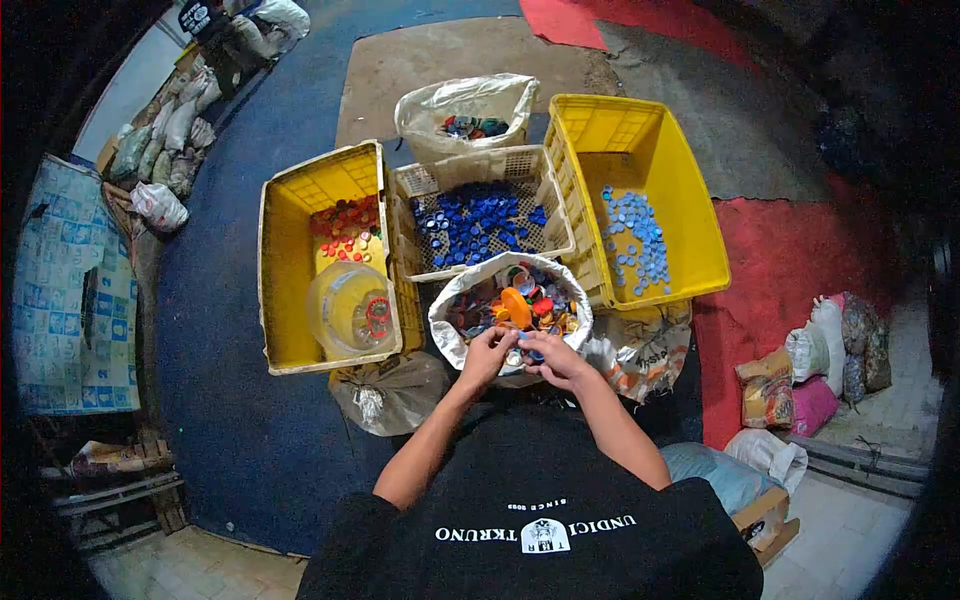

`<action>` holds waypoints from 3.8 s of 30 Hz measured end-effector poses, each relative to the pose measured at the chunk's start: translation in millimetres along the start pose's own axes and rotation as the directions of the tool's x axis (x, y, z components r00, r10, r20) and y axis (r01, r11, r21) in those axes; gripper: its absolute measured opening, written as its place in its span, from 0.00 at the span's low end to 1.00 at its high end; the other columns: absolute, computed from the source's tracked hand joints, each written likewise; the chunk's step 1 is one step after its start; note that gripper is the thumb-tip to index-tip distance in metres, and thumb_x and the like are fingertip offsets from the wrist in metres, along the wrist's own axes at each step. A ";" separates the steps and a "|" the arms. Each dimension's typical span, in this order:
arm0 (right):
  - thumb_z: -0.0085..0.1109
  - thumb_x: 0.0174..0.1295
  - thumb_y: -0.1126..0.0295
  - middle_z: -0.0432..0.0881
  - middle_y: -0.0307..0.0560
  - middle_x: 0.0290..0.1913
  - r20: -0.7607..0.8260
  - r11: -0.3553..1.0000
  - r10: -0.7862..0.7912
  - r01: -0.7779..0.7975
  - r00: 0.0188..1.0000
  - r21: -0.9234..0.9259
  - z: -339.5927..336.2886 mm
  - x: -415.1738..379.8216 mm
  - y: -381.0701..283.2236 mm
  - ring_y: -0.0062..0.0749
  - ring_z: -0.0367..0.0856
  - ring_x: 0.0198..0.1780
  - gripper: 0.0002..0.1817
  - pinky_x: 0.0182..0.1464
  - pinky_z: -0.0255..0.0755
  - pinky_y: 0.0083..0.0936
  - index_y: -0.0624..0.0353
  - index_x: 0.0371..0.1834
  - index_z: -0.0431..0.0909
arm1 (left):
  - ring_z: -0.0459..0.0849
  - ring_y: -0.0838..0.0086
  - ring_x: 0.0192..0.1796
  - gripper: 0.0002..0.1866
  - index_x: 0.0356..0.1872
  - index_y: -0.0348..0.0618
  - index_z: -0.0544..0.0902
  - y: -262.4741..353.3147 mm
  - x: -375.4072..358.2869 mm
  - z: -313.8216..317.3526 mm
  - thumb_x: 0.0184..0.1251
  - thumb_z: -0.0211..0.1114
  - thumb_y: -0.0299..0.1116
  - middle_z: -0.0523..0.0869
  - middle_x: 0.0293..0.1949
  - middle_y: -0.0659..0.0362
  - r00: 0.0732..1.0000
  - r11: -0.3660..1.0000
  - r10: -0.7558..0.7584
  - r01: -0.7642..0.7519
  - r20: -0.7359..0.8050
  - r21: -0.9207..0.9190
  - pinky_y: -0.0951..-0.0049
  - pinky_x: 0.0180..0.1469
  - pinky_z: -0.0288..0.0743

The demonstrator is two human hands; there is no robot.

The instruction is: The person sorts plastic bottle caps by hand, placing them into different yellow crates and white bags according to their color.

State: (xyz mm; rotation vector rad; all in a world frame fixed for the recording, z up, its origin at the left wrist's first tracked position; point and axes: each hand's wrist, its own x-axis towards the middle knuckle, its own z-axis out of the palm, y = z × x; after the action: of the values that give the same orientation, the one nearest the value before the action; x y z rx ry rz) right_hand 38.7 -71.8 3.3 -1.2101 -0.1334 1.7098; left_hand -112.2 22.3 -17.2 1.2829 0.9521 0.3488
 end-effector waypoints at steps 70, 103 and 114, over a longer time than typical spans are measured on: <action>0.63 0.56 0.64 0.82 0.53 0.47 -0.022 -0.217 -0.426 -0.126 0.904 -0.968 -38.9 118.8 -33.8 0.52 0.78 0.52 0.18 0.52 0.76 0.44 0.53 0.50 0.80 | 0.80 0.58 0.51 0.30 0.53 0.53 0.79 -59.9 -12.6 -0.8 0.51 0.68 0.57 0.79 0.51 0.53 0.989 0.293 0.134 0.018 -0.060 0.956 0.49 0.56 0.67; 0.55 0.60 0.75 0.79 0.47 0.36 -0.422 0.932 -0.362 0.315 0.831 -0.181 -41.2 36.7 -7.3 0.36 0.83 0.34 0.09 0.40 0.85 0.30 0.65 0.43 0.73 | 0.70 0.64 0.57 0.11 0.37 0.59 0.89 -45.5 109.5 6.9 0.59 0.59 0.36 0.76 0.52 0.56 0.837 0.112 0.544 -0.146 0.063 0.983 0.49 0.61 0.51; 0.48 0.57 0.70 0.70 0.41 0.23 -0.299 0.870 -0.104 0.232 0.948 0.435 -71.3 0.7 -15.8 0.27 0.68 0.23 0.05 0.21 0.59 0.24 0.59 0.27 0.70 | 0.75 0.64 0.51 0.08 0.29 0.50 0.85 -10.4 94.6 6.6 0.49 0.68 0.40 0.79 0.43 0.59 0.799 0.324 0.583 -0.393 0.146 0.860 0.52 0.60 0.52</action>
State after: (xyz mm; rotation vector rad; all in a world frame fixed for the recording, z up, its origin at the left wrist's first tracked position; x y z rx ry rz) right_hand 103.2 -93.4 -23.3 -1.0153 0.3147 1.3064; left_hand -54.2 81.0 -64.9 2.5864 0.8836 0.4964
